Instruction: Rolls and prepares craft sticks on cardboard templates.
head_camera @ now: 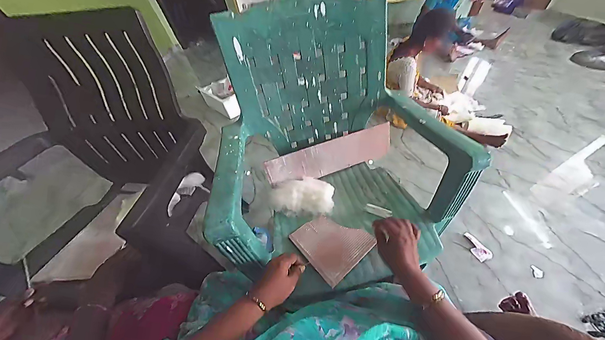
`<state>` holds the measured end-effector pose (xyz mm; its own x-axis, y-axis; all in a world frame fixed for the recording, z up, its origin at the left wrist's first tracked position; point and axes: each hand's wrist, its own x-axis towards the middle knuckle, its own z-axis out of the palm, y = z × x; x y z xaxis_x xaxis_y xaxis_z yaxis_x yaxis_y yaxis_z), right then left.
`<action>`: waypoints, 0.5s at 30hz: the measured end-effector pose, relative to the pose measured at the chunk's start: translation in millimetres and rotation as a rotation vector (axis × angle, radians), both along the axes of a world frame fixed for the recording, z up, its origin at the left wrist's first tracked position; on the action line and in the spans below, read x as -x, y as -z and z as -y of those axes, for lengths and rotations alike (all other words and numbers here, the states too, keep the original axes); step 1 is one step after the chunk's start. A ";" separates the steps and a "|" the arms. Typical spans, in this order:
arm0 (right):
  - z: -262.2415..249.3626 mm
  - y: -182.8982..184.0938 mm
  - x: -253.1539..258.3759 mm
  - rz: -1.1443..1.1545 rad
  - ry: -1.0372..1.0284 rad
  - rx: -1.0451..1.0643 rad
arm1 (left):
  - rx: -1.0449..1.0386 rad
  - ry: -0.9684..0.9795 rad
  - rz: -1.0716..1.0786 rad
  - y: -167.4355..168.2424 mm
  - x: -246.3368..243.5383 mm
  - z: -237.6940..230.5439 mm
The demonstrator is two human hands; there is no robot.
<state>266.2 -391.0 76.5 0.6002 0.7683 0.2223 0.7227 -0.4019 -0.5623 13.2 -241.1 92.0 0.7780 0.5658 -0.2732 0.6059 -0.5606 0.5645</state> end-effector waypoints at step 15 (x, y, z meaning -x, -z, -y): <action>-53.4 32.9 -47.3 -0.031 0.135 0.086 | 0.187 -0.050 -0.053 21.4 3.2 -18.8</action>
